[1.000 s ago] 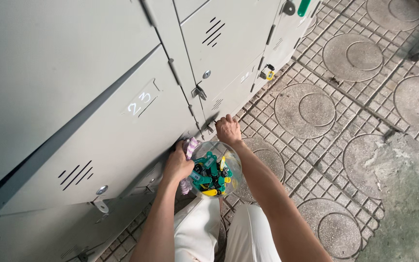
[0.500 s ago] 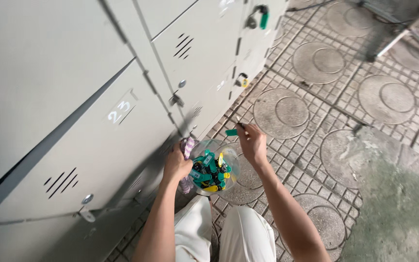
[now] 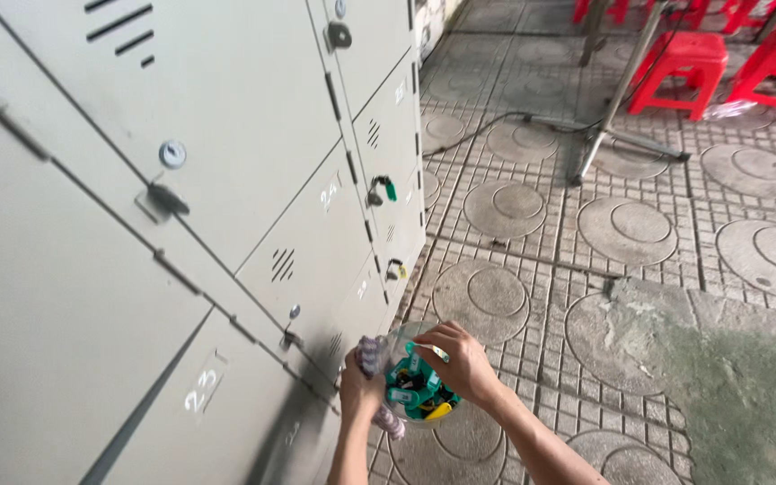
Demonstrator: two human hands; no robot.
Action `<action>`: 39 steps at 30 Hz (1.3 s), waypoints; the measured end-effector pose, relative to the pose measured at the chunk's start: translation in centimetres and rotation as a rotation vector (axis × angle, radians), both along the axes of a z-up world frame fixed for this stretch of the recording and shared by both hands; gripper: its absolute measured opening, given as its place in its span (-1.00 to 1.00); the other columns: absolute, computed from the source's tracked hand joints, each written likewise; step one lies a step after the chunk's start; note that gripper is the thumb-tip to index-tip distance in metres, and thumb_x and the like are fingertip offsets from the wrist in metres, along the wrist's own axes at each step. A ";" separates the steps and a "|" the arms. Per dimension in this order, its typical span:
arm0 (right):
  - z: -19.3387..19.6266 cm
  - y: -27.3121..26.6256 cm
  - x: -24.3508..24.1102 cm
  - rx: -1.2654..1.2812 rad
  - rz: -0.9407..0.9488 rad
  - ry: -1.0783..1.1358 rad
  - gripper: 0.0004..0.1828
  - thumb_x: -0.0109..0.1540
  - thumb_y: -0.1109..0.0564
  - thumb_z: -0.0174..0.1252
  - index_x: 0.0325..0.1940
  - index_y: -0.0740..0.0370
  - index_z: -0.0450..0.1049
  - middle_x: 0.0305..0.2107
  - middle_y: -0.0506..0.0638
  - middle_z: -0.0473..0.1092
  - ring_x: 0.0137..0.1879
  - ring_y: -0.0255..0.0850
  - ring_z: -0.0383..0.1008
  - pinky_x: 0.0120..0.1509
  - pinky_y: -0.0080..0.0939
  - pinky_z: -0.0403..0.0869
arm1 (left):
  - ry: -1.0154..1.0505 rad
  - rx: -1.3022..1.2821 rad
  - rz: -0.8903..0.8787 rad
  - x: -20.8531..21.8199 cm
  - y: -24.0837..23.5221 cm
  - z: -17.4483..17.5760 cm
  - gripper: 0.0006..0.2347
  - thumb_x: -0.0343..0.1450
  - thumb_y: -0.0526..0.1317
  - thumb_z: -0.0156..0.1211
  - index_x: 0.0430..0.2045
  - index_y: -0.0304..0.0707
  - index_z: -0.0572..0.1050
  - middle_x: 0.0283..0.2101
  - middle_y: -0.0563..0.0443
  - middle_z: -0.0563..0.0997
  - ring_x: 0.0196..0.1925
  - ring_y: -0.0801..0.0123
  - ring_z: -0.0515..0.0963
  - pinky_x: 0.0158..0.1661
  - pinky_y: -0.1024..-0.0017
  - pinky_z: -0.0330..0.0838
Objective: The person wipes the exterior of metal lockers with a cloth and inserts keys into several locker locks while holding a container of keys.
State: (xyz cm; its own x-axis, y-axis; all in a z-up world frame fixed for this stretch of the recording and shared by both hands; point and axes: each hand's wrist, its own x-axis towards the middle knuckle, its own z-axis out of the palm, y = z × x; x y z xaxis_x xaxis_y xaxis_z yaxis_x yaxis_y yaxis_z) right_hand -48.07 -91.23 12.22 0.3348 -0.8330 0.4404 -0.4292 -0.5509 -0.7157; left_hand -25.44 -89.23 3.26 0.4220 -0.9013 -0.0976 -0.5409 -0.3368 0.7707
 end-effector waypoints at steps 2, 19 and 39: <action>0.0 -1.9 -0.1 -0.013 -0.055 -0.008 -0.80 0.21 0.10 0.28 -0.16 0.24 0.66 -0.24 0.04 0.61 -0.05 -0.04 0.58 0.04 -0.06 0.56 | -0.014 -0.006 0.016 -0.9 -1.8 0.1 -0.45 0.20 -0.37 0.16 0.16 -0.27 0.35 -0.08 -0.37 0.66 0.02 -0.11 0.65 0.08 0.14 0.50; 1.7 -28.9 5.2 -0.129 -0.350 -0.107 -0.84 0.31 0.15 0.23 -0.10 0.26 0.63 -0.21 0.06 0.60 -0.20 -0.18 0.66 -0.14 -0.20 0.65 | 0.165 -0.027 -0.020 -7.3 -20.1 -3.4 -0.23 0.20 -0.44 0.18 0.39 -0.12 0.05 0.25 -0.28 0.34 0.17 -0.10 0.52 0.18 0.09 0.48; 0.4 -40.3 7.4 -0.696 -0.042 0.354 -0.85 0.28 0.16 0.26 -0.30 0.29 0.49 -0.38 0.01 0.43 -0.20 -0.08 0.48 -0.07 -0.08 0.49 | 0.206 -0.302 0.142 -6.8 -28.8 -7.6 -0.29 0.18 -0.44 0.11 0.34 -0.31 0.17 0.27 -0.38 0.38 0.30 -0.16 0.43 0.30 0.07 0.27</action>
State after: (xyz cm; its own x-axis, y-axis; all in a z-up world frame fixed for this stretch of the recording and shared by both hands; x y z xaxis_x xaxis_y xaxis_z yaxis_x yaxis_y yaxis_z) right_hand -40.64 -131.53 12.63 0.5275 -0.4195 0.7388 -0.5977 -0.8012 -0.0281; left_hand -32.28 -118.07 -4.32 0.5440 -0.8364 0.0671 -0.3285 -0.1387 0.9343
